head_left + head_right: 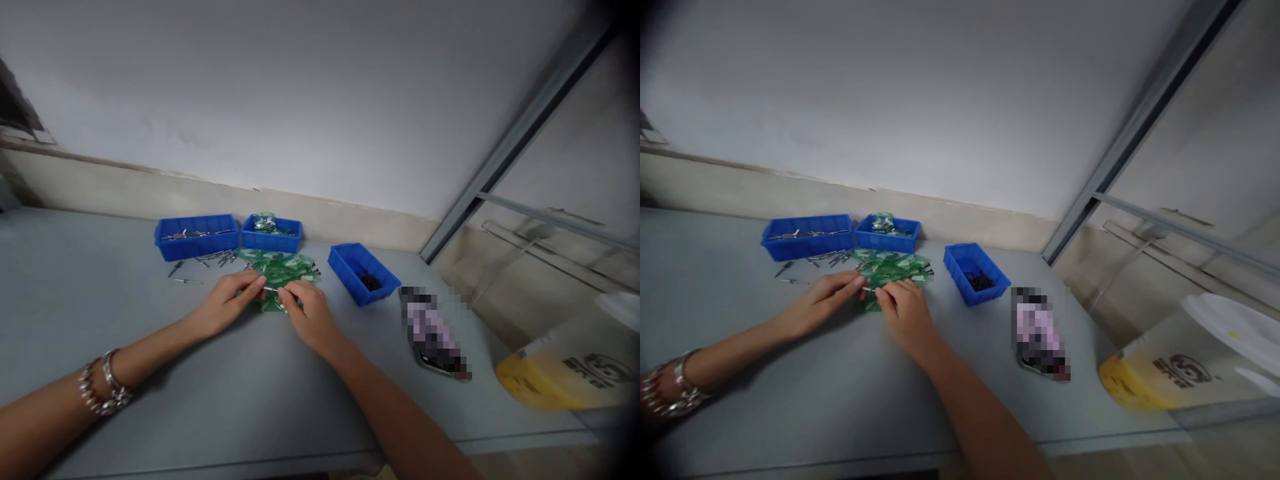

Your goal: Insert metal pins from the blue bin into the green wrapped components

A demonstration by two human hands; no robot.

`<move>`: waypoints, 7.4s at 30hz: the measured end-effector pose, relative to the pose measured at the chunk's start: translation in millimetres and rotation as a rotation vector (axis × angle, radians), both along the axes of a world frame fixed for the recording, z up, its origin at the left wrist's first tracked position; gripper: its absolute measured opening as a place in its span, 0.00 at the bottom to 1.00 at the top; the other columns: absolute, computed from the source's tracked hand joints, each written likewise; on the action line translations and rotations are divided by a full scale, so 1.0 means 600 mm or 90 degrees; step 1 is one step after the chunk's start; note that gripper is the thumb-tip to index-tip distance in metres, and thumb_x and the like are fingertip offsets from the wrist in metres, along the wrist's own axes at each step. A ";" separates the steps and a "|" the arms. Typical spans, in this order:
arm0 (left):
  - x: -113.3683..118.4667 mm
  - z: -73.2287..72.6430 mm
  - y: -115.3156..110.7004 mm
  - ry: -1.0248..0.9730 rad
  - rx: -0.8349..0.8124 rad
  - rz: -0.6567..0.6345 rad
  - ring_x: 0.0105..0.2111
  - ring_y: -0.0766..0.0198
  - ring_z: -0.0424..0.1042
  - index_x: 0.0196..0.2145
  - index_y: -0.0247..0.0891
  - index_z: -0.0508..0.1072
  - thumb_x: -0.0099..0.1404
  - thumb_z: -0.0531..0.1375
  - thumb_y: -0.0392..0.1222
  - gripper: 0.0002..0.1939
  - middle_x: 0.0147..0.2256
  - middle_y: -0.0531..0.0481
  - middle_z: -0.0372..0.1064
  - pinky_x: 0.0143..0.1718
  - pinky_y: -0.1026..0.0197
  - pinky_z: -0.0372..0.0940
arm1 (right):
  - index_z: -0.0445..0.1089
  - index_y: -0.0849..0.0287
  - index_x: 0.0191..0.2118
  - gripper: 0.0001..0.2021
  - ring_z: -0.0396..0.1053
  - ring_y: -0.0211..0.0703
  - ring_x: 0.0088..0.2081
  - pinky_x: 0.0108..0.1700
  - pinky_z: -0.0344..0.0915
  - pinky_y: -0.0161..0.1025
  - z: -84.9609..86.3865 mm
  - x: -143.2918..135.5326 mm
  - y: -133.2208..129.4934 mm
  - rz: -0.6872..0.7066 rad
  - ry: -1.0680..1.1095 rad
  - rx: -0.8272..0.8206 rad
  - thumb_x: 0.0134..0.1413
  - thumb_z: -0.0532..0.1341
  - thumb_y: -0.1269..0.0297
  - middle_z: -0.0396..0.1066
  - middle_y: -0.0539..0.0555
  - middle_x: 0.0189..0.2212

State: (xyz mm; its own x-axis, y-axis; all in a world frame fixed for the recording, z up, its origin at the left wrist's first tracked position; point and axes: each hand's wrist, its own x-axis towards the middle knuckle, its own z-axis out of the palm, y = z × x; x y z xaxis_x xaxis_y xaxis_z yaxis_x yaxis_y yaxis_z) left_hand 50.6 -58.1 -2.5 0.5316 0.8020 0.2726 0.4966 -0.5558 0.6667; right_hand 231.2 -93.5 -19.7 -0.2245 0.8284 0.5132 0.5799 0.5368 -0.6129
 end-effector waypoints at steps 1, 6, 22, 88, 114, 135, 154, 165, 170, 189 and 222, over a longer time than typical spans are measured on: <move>0.000 0.000 0.000 0.004 0.007 0.000 0.29 0.63 0.65 0.25 0.36 0.66 0.69 0.44 0.54 0.24 0.26 0.51 0.64 0.33 0.62 0.60 | 0.60 0.57 0.24 0.13 0.61 0.37 0.30 0.35 0.55 0.36 0.000 0.000 0.000 -0.003 -0.002 0.002 0.61 0.51 0.67 0.64 0.49 0.24; 0.002 -0.001 0.000 -0.015 0.054 0.011 0.27 0.64 0.64 0.25 0.37 0.66 0.68 0.47 0.53 0.21 0.24 0.52 0.63 0.31 0.63 0.59 | 0.60 0.57 0.24 0.14 0.61 0.38 0.30 0.35 0.56 0.36 -0.001 0.000 -0.001 -0.004 -0.005 0.006 0.62 0.50 0.65 0.64 0.49 0.24; -0.001 0.001 -0.002 -0.012 0.077 -0.020 0.30 0.63 0.65 0.26 0.36 0.67 0.69 0.46 0.51 0.22 0.27 0.51 0.63 0.35 0.61 0.60 | 0.59 0.56 0.25 0.12 0.61 0.38 0.30 0.37 0.57 0.36 -0.005 -0.002 0.001 -0.010 0.045 0.008 0.60 0.52 0.64 0.63 0.49 0.24; -0.003 -0.010 0.011 0.044 0.159 -0.029 0.27 0.64 0.63 0.25 0.36 0.64 0.71 0.45 0.48 0.20 0.26 0.51 0.62 0.32 0.62 0.59 | 0.59 0.57 0.25 0.15 0.60 0.39 0.32 0.37 0.57 0.37 -0.006 0.002 0.003 -0.040 -0.093 0.077 0.64 0.49 0.66 0.61 0.51 0.26; -0.006 -0.012 0.010 0.009 0.182 -0.006 0.30 0.63 0.63 0.27 0.37 0.64 0.71 0.45 0.49 0.19 0.28 0.50 0.62 0.34 0.61 0.59 | 0.64 0.58 0.27 0.12 0.62 0.40 0.36 0.41 0.58 0.37 -0.012 0.003 0.001 0.023 -0.172 0.056 0.63 0.53 0.65 0.64 0.51 0.28; -0.007 -0.013 0.009 0.026 0.198 -0.030 0.31 0.62 0.64 0.30 0.36 0.66 0.71 0.45 0.47 0.18 0.30 0.49 0.64 0.35 0.60 0.61 | 0.61 0.58 0.24 0.12 0.60 0.39 0.35 0.39 0.57 0.36 -0.009 0.008 0.003 0.051 -0.099 0.013 0.60 0.56 0.68 0.62 0.49 0.25; -0.006 -0.016 0.009 0.042 0.233 -0.053 0.30 0.64 0.64 0.31 0.37 0.65 0.72 0.45 0.45 0.16 0.30 0.50 0.63 0.34 0.61 0.61 | 0.63 0.57 0.22 0.15 0.62 0.37 0.28 0.31 0.57 0.35 -0.008 0.005 0.011 -0.016 0.102 -0.037 0.59 0.53 0.60 0.63 0.48 0.21; -0.008 -0.015 0.007 0.018 0.223 -0.042 0.34 0.62 0.64 0.33 0.37 0.63 0.72 0.45 0.45 0.13 0.33 0.48 0.63 0.38 0.59 0.62 | 0.63 0.58 0.21 0.12 0.61 0.36 0.29 0.33 0.57 0.34 -0.011 0.005 0.011 0.035 0.008 -0.045 0.54 0.60 0.67 0.61 0.47 0.22; -0.007 -0.016 0.008 0.040 0.210 -0.051 0.35 0.62 0.64 0.34 0.37 0.64 0.72 0.44 0.45 0.14 0.35 0.47 0.63 0.39 0.59 0.62 | 0.64 0.58 0.21 0.13 0.61 0.35 0.28 0.32 0.57 0.34 -0.001 0.009 0.011 -0.014 0.043 -0.011 0.57 0.57 0.66 0.62 0.47 0.21; -0.009 -0.015 0.007 0.011 0.234 -0.039 0.35 0.62 0.65 0.32 0.36 0.65 0.72 0.45 0.44 0.15 0.34 0.47 0.63 0.38 0.60 0.62 | 0.64 0.58 0.22 0.13 0.61 0.36 0.30 0.35 0.57 0.35 -0.006 0.006 0.008 0.031 0.018 -0.017 0.58 0.57 0.68 0.62 0.48 0.22; -0.009 -0.020 0.008 -0.006 0.278 -0.064 0.34 0.64 0.64 0.33 0.36 0.64 0.72 0.47 0.40 0.11 0.33 0.49 0.62 0.37 0.62 0.61 | 0.66 0.59 0.23 0.13 0.61 0.37 0.30 0.38 0.57 0.36 -0.014 0.007 0.013 0.016 0.033 -0.014 0.58 0.58 0.67 0.63 0.48 0.22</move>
